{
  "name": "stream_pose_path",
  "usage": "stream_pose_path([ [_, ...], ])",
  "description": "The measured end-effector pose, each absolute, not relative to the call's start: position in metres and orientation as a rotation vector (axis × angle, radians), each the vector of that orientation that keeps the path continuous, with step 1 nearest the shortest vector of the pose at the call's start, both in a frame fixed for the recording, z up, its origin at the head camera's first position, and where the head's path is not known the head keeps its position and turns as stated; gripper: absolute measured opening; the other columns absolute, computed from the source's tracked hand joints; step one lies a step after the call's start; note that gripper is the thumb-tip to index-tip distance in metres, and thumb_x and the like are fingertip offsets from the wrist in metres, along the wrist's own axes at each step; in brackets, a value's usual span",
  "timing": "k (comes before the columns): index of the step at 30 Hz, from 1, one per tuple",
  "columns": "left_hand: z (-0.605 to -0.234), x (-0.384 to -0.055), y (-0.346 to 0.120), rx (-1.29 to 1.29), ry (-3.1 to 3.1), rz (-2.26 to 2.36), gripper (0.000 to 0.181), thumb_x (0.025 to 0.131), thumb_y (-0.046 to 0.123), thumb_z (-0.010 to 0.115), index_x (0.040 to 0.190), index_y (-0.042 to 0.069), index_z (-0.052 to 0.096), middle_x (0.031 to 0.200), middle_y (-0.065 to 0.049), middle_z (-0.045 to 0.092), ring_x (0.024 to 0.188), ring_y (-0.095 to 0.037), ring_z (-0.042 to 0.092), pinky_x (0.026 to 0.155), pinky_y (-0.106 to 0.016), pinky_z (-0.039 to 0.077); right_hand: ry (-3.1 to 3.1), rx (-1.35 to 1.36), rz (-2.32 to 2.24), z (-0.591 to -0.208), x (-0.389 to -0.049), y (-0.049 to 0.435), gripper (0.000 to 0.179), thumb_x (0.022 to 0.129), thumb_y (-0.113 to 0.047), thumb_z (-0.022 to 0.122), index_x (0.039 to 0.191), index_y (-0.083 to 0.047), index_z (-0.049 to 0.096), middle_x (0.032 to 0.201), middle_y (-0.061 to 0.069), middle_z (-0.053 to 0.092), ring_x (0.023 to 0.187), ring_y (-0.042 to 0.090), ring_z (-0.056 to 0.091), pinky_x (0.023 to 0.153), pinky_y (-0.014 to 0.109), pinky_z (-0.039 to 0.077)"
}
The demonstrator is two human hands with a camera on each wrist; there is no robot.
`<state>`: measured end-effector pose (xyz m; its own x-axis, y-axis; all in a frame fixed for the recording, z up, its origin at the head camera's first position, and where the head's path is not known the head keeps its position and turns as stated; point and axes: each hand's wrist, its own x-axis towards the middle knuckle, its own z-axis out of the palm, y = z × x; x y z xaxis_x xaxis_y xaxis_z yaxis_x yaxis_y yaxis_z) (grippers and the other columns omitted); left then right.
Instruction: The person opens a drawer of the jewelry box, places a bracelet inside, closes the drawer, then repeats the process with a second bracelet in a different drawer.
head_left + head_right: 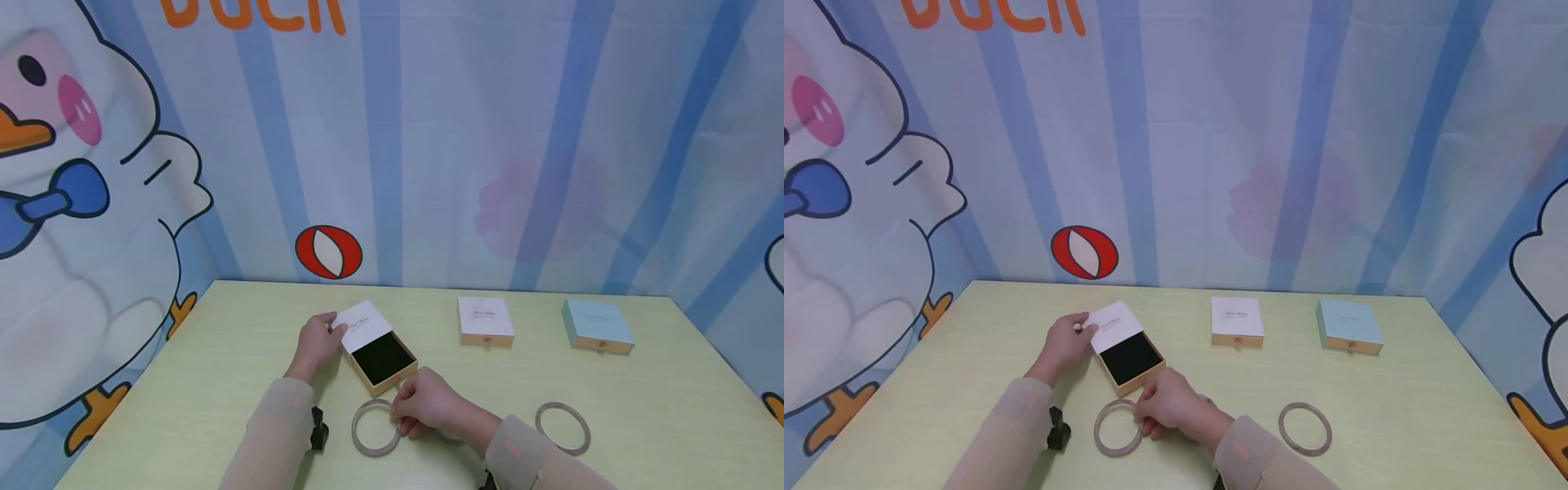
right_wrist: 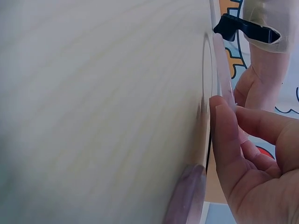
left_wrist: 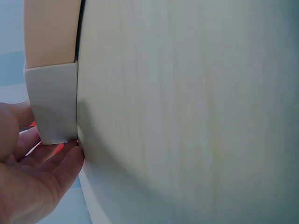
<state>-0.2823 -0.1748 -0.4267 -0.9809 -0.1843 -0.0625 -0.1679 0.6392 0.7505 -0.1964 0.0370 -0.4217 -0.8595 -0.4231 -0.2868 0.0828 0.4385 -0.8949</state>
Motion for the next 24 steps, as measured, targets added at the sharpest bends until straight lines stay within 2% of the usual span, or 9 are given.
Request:
stream_pose_path([
  [14, -0.4258, -0.2808, -0.174, 0.308, -2.833, -1.292, 0.049, 0.096, 0.021, 0.054, 0.139, -0.002, 0.044, 0.142, -0.021, 0.046, 0.119, -0.027, 0.051, 0.105, -0.046, 0.041, 2.213, -0.301, -1.402, -0.4192, -0.1967, 0.0383, 0.008, 0.084, -0.002, 0.067, 0.08, 0.005, 0.068, 0.058, 0.006, 0.063, 0.047, 0.009, 0.057, 0.044, 0.022, 0.051],
  [24, -0.424, -0.2817, -0.1739, 0.32, -2.841, -1.306, 0.049, 0.097, 0.021, 0.054, 0.139, -0.001, 0.043, 0.143, -0.02, 0.045, 0.123, -0.028, 0.049, 0.106, -0.047, 0.039, 2.23, -0.32, -1.363, -0.4162, -0.2001, 0.0405, 0.009, 0.085, -0.003, 0.065, 0.08, 0.004, 0.069, 0.058, 0.007, 0.064, 0.046, 0.009, 0.057, 0.046, 0.023, 0.053],
])
